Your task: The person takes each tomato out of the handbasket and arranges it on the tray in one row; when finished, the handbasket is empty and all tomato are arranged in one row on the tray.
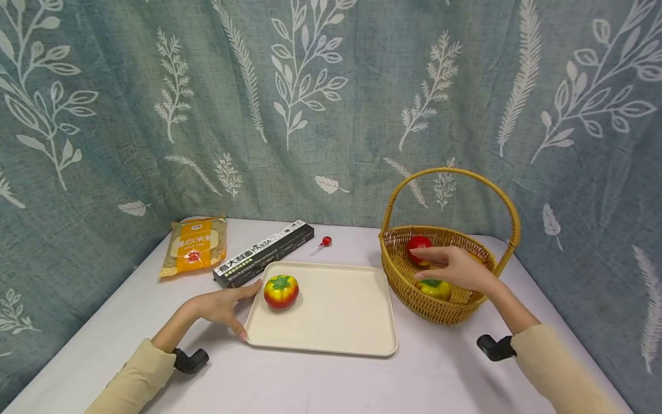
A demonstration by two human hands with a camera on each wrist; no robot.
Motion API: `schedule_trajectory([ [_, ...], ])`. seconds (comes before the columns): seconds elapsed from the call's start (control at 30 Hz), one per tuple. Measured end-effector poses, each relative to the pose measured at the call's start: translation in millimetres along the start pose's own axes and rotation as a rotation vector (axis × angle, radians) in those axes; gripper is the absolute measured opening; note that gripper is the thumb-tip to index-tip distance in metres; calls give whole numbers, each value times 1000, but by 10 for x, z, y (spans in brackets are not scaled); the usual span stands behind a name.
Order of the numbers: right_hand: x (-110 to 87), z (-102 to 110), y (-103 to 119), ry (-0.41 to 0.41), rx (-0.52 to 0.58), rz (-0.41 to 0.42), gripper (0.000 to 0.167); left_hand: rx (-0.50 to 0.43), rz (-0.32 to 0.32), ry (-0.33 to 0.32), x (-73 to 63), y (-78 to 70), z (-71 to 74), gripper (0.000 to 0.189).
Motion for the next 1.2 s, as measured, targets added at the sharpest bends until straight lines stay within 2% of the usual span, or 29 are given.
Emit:
schedule_trajectory([
  [0.33,-74,-10,-122,107,-35,-5,58,-18,-1,4,17,0,-1,119],
  [0.6,-75,12,-214,171,-38,43,58,-31,-10,-1,9,1,5,118],
  [0.93,-83,20,-340,259,-44,11,64,-21,-9,2,9,3,2,118],
  [1.2,-71,-7,-407,296,-70,2,67,-39,-14,-2,10,6,0,118],
])
Point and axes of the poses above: each hand's wrist, its own x-axis towards the middle knuckle, its own z-axis out of the back of the hand, y = z × x, the point moved 4 cm from there along x, towards the middle knuckle, and after that the axes turned 6 degrees about y, right-handed, at the moved point
